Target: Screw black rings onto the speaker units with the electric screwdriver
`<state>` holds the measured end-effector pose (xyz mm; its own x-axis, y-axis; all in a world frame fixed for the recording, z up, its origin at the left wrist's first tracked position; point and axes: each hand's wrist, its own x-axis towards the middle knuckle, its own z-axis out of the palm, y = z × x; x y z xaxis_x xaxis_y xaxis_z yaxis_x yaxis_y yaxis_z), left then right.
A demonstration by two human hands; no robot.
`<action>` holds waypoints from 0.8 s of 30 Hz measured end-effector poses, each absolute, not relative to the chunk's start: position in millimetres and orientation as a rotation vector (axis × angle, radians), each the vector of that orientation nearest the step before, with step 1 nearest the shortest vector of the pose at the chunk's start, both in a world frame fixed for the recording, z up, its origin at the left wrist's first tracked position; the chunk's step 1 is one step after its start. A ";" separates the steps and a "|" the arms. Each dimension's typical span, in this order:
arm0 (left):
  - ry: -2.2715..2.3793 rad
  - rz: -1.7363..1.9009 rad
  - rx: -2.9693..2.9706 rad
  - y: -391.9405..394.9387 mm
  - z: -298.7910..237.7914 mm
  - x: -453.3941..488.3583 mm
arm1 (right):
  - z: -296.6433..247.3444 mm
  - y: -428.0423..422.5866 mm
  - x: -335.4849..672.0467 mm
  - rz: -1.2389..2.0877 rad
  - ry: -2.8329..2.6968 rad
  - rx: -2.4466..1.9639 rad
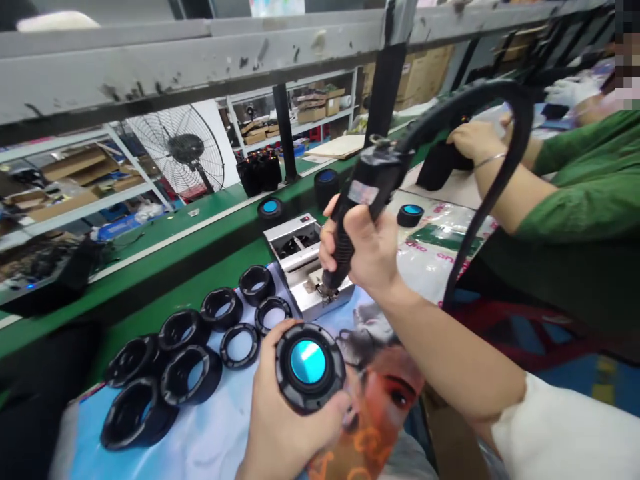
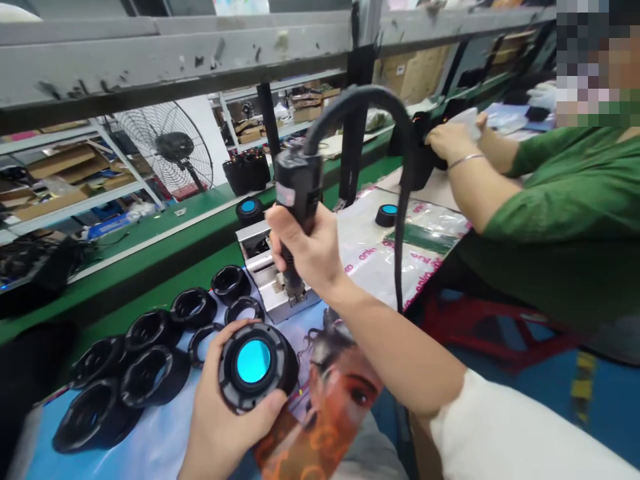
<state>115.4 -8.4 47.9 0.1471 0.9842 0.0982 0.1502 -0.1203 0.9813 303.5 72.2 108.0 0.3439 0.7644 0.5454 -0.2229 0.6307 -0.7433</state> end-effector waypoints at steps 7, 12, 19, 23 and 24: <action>1.152 1.094 1.454 -5.3 47.0 121.7 | 96.8 80.3 305.7 0.816 -1.097 -0.690; 1.153 1.091 1.437 -5.7 46.5 120.8 | 101.8 72.8 309.9 0.945 -1.065 -0.650; 1.116 1.081 1.456 -5.4 51.5 121.1 | 184.0 31.1 294.4 0.867 -1.083 -0.591; 1.153 1.087 1.451 -5.6 57.4 122.4 | 198.1 24.2 289.0 1.055 -1.210 -0.559; 1.165 1.085 1.442 -5.8 59.0 122.9 | 196.5 25.0 288.6 1.065 -1.239 -0.534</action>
